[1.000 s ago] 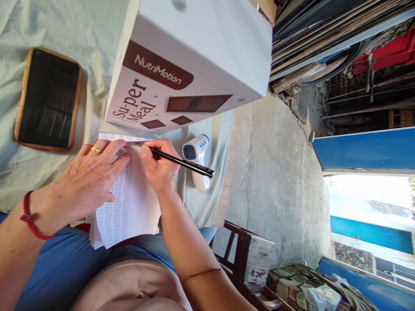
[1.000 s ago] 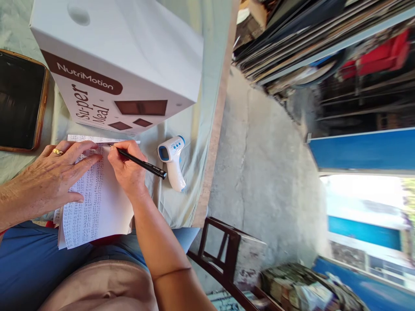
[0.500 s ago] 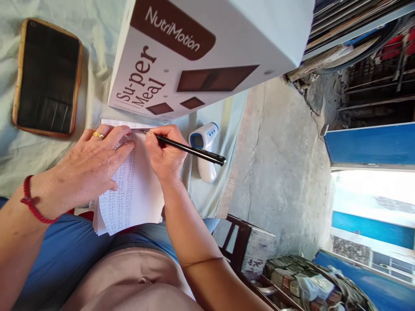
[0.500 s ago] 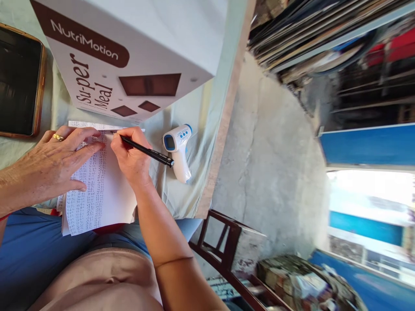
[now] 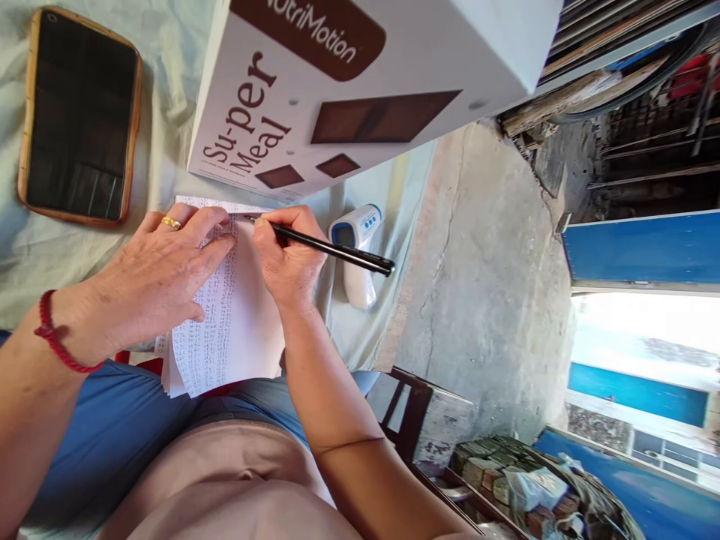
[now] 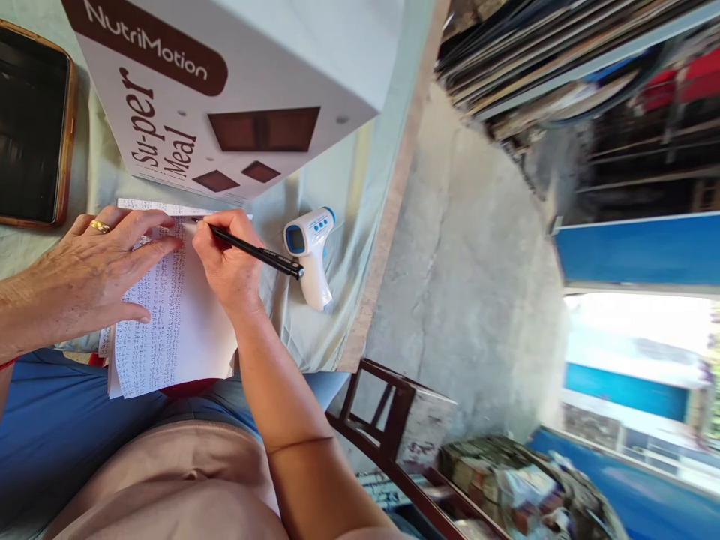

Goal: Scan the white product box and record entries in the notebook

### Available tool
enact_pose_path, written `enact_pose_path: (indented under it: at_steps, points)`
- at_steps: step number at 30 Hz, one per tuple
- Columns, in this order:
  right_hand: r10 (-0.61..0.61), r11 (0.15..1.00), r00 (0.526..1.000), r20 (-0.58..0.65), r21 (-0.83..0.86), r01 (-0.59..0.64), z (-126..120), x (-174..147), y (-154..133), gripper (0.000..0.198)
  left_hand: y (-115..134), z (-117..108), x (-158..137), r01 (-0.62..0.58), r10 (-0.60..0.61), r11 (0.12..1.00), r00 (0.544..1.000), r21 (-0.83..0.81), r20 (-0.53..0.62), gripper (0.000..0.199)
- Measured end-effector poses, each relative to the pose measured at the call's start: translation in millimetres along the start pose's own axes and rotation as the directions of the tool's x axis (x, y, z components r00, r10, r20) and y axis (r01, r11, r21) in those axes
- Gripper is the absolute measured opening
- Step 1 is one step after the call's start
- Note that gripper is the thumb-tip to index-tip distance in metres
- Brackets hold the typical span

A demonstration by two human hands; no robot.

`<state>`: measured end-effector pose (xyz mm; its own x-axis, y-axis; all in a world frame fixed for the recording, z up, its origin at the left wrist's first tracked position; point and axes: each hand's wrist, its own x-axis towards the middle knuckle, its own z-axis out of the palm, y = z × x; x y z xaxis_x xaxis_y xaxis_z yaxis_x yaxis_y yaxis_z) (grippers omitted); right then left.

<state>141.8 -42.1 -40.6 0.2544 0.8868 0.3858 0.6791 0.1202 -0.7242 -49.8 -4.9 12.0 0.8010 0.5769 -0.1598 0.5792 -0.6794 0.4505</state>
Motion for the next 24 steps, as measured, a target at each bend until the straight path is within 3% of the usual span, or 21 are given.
enact_pose_path:
  at_steps: [6,14,24]
  points:
    - [0.077,0.996,0.993,0.093,0.045,-0.081,-0.7,-0.3,7.4,0.017,0.1,0.8,0.5,0.019,-0.019,1.0,1.0,-0.024,-0.008,0.074]
    - [-0.064,0.997,0.995,-0.079,0.046,0.068,2.8,1.3,-5.9,0.017,5.4,-6.4,-1.7,-0.003,0.006,0.986,1.0,0.167,-0.019,0.074]
    - [-0.002,0.999,0.997,-0.084,0.047,0.006,6.6,0.3,-11.4,0.013,7.6,-12.4,-3.0,0.017,-0.022,0.974,1.0,0.226,0.019,0.073]
